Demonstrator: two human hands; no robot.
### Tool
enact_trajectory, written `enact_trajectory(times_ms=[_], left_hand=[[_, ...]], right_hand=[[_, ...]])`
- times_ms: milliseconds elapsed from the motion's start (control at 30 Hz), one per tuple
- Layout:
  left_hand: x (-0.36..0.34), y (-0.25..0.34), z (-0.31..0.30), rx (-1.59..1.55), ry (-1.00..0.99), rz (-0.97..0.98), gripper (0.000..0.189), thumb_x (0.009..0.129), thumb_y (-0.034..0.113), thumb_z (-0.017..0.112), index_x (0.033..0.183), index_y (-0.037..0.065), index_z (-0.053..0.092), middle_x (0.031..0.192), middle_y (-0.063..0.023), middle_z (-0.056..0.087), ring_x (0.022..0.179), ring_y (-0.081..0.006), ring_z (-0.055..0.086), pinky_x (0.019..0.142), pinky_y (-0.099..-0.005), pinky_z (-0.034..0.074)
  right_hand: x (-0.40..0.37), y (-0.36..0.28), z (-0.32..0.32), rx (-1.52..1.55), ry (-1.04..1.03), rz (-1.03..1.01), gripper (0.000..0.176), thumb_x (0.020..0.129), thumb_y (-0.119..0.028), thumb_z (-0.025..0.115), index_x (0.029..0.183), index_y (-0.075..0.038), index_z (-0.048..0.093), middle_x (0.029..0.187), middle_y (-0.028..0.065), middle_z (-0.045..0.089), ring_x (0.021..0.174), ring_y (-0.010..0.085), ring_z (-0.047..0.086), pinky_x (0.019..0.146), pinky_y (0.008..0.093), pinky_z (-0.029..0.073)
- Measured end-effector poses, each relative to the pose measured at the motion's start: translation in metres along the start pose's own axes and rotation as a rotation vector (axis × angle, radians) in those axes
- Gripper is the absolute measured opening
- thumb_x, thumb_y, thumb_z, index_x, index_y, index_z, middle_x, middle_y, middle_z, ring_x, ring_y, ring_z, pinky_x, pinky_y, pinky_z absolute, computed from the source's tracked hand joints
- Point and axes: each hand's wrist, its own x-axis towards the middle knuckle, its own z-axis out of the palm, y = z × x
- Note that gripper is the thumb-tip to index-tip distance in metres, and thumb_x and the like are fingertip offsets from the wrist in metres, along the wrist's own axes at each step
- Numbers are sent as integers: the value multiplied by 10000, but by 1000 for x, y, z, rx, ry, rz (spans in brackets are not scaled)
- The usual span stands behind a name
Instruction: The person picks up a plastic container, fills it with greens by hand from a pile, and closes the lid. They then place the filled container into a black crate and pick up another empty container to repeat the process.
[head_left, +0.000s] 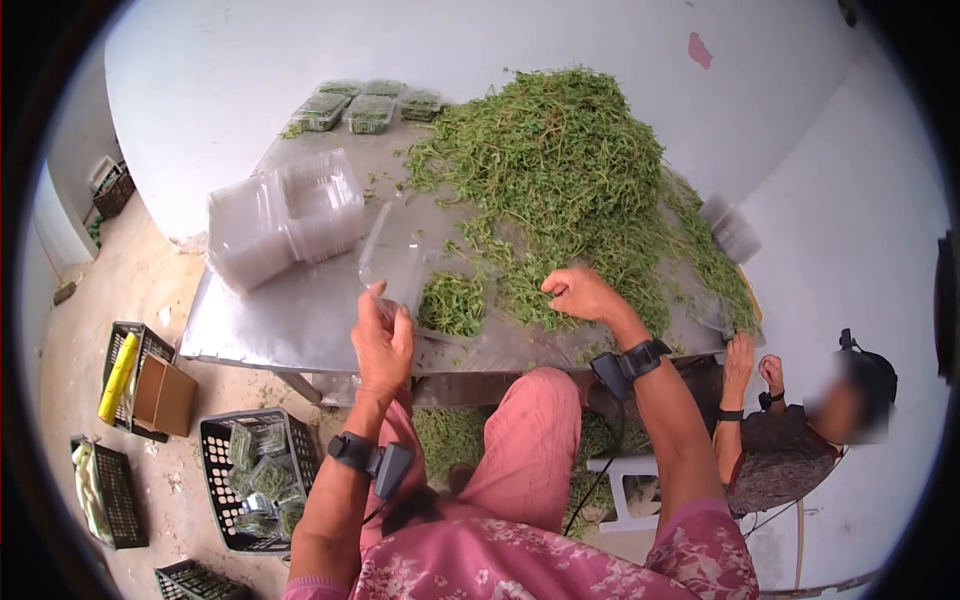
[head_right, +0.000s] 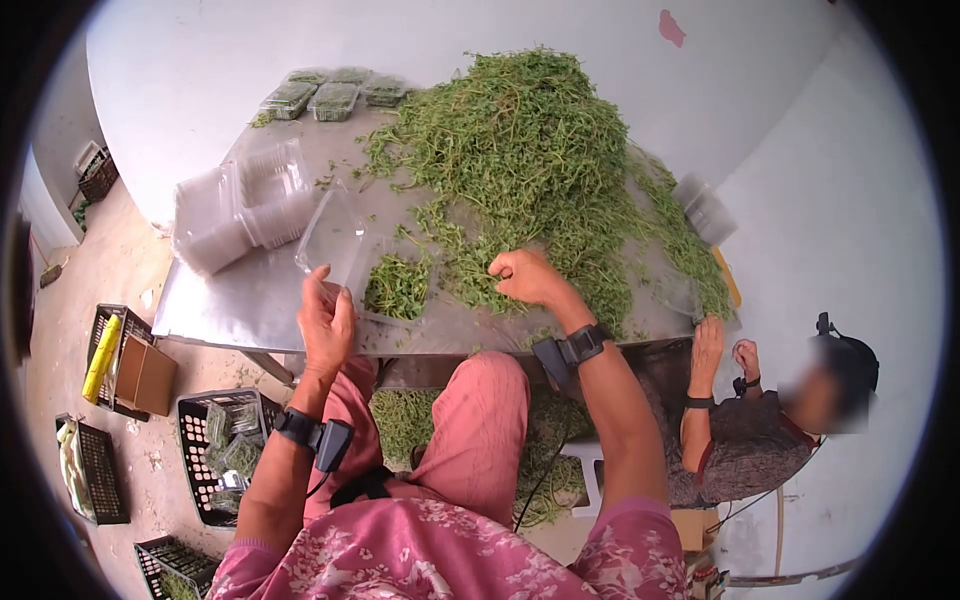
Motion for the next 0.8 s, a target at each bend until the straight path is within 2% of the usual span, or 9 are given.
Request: enact_trajectory(times_ms=[67, 167, 267, 367, 567, 667, 767, 800], left_hand=[[1, -1, -1, 26, 2, 26, 375, 873, 49, 587, 1227, -23, 489, 696, -73, 572, 600, -130, 558, 616, -280, 484], [0, 3, -1, 7, 4, 1, 375, 870, 44, 586, 1226, -22, 490, 701, -71, 577, 603, -131, 559, 615, -279, 482], [0, -2, 0, -16, 15, -13, 372, 868, 39, 586, 1223, -23, 491, 704, -70, 580, 604, -130, 559, 616, -279, 482], [0, -4, 1, -28, 19, 5, 370, 866, 35, 587, 1218, -30, 490, 701, -68, 578, 604, -130, 558, 615, -277, 483], [0, -4, 1, -25, 15, 14, 366, 868, 36, 584, 1212, -39, 487, 697, -66, 580, 601, -137, 562, 615, -276, 484], [1, -2, 0, -28, 8, 13, 364, 869, 36, 583, 1212, -38, 487, 698, -68, 581, 601, -137, 563, 615, -274, 483], [0, -4, 1, -29, 12, 19, 363, 870, 37, 582, 1213, -36, 487, 697, -69, 579, 600, -137, 562, 615, -276, 483], [1, -4, 1, -29, 12, 18, 364, 869, 37, 582, 1213, -35, 487, 697, -70, 580, 600, -139, 563, 615, -277, 484]], right_hand=[[-4, 2, 0, 21, 48, -48, 257, 759, -85, 709, 1010, -29, 690, 857, 88, 696, 791, 176, 657, 719, 326, 519], [-11, -6, -6, -12, 147, -61, 214, 762, -76, 681, 963, -1, 681, 895, 147, 699, 793, 267, 664, 714, 365, 518], [-14, -21, -11, -36, 131, 41, 151, 762, -69, 677, 886, 15, 658, 842, 147, 694, 743, 274, 666, 688, 383, 521], [-14, -20, -5, -50, 177, 12, 101, 763, -34, 662, 846, 17, 637, 783, 134, 685, 684, 271, 656, 650, 385, 519], [-9, -14, 9, 137, 383, -84, 142, 768, 42, 607, 891, -7, 660, 837, 124, 666, 750, 255, 653, 672, 357, 516], [-12, -20, 3, 24, 333, -97, 133, 803, -5, 643, 934, -8, 667, 846, 66, 644, 763, 161, 633, 696, 298, 512], [-13, -19, 8, 13, 440, -200, 136, 784, 17, 620, 905, -22, 670, 858, 118, 652, 797, 243, 646, 711, 356, 515], [-13, -19, 9, 25, 476, -165, 125, 790, 6, 632, 905, -24, 668, 850, 118, 651, 790, 251, 646, 708, 361, 515]])
